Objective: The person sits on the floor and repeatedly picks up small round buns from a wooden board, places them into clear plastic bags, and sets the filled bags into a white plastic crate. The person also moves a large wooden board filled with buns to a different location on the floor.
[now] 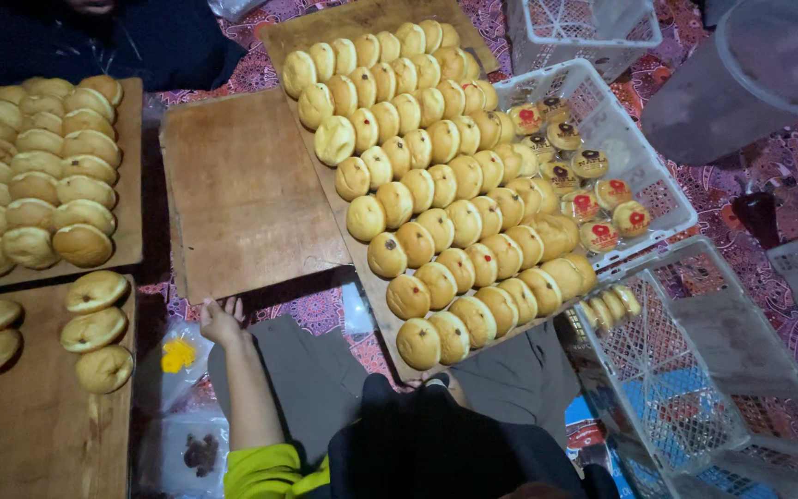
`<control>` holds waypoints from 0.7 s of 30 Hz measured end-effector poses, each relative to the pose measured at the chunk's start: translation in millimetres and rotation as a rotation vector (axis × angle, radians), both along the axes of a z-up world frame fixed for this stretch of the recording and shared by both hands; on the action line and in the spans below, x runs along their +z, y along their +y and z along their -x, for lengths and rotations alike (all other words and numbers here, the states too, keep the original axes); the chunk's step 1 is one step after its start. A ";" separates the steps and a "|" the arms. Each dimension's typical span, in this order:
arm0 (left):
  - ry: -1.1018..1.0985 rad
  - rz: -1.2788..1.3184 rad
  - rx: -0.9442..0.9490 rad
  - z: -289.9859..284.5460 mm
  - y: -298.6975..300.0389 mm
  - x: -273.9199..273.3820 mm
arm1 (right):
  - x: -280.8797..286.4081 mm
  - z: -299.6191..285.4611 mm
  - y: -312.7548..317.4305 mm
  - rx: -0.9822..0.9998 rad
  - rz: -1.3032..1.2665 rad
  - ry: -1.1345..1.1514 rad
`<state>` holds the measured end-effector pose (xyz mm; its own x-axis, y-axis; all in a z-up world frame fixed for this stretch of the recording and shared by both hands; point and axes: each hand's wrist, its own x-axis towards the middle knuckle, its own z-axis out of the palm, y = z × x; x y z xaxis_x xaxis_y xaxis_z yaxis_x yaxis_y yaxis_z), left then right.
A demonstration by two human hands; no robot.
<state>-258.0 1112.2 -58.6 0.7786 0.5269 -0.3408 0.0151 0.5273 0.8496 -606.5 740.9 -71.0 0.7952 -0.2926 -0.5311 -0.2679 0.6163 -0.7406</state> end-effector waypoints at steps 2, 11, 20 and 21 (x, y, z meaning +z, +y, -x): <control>-0.015 -0.002 0.012 0.5 1.0 0.1 | 0.3 4.5 -2.8 0.008 0.004 0.002; -0.069 0.042 0.061 0.9 2.1 3.5 | 2.1 14.9 -27.2 -0.036 0.065 -0.011; -0.042 0.035 0.037 4.9 5.6 3.4 | 36.6 70.8 -152.1 -0.390 0.370 0.097; -0.038 0.045 0.045 3.4 4.5 2.7 | 41.4 80.0 -167.6 -0.408 0.395 0.089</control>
